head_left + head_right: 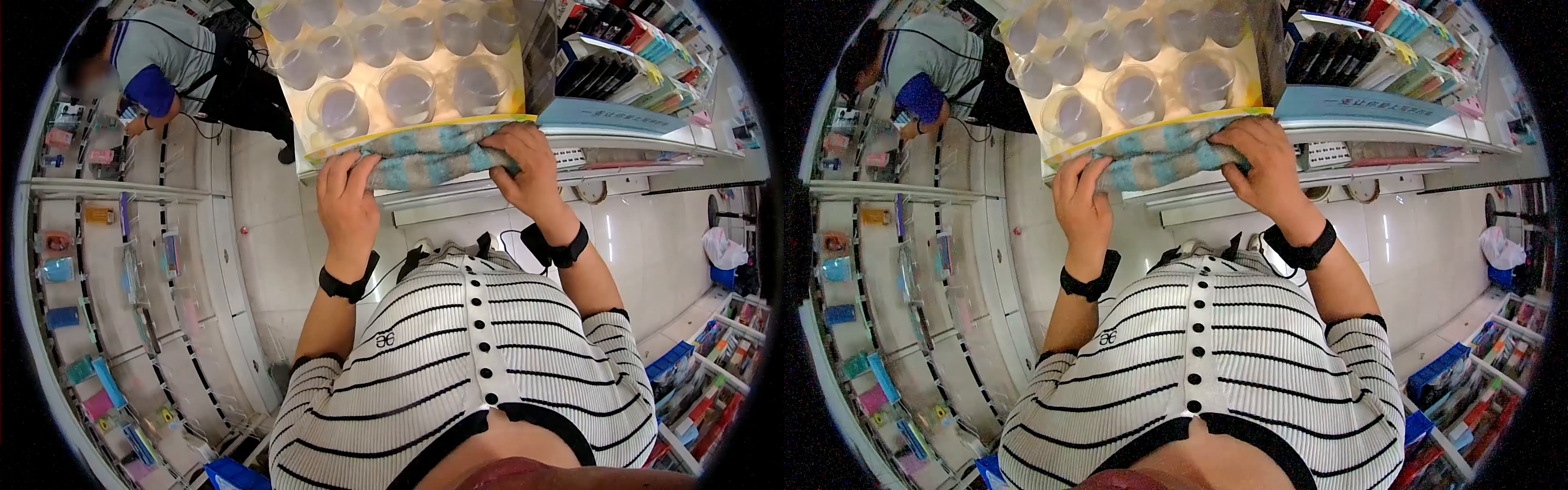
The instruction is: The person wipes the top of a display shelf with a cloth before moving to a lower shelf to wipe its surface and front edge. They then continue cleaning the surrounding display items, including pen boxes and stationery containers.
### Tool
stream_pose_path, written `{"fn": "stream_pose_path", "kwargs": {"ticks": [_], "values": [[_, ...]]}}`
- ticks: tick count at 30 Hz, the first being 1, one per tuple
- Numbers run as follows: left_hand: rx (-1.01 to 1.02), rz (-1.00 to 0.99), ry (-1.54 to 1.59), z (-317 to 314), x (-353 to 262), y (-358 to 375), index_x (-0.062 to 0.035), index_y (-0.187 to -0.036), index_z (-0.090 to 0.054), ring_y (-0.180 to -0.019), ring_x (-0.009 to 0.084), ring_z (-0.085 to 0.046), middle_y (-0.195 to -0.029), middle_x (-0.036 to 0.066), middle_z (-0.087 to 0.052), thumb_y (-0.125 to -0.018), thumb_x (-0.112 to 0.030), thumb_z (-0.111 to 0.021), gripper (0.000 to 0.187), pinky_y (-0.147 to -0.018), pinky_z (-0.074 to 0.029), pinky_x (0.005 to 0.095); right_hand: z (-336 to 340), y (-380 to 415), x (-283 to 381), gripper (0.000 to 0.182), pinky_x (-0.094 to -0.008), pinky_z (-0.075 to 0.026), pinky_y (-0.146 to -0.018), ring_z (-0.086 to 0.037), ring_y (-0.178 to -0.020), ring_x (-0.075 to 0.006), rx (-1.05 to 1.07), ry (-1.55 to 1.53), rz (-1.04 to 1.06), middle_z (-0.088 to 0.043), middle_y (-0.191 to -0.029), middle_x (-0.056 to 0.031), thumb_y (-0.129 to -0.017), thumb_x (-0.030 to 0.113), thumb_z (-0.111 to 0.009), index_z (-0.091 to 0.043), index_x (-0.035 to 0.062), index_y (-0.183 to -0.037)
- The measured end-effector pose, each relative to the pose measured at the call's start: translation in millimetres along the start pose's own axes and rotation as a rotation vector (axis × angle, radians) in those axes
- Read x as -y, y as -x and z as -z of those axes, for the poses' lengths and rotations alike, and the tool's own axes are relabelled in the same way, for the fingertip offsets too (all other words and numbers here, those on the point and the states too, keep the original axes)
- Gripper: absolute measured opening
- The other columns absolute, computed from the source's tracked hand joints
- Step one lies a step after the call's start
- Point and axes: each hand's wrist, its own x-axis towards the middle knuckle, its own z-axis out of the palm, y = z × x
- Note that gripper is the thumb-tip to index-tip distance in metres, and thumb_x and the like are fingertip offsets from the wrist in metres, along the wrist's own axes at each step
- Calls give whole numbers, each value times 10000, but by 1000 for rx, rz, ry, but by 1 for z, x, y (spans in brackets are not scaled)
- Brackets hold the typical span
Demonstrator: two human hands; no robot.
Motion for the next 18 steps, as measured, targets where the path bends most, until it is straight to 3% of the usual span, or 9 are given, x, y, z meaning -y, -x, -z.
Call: {"fn": "stream_pose_path", "kwargs": {"ticks": [18], "values": [[18, 33, 43, -3, 4, 3, -116, -1096, -689, -1122, 339, -517, -1159, 106, -574, -648, 120, -529, 531, -1010, -410, 428, -1, 1, 1, 373, -402, -468, -875, -603, -944, -316, -12, -23, -6, -658, -977, -115, -623, 17, -678, -673, 78, -991]]}}
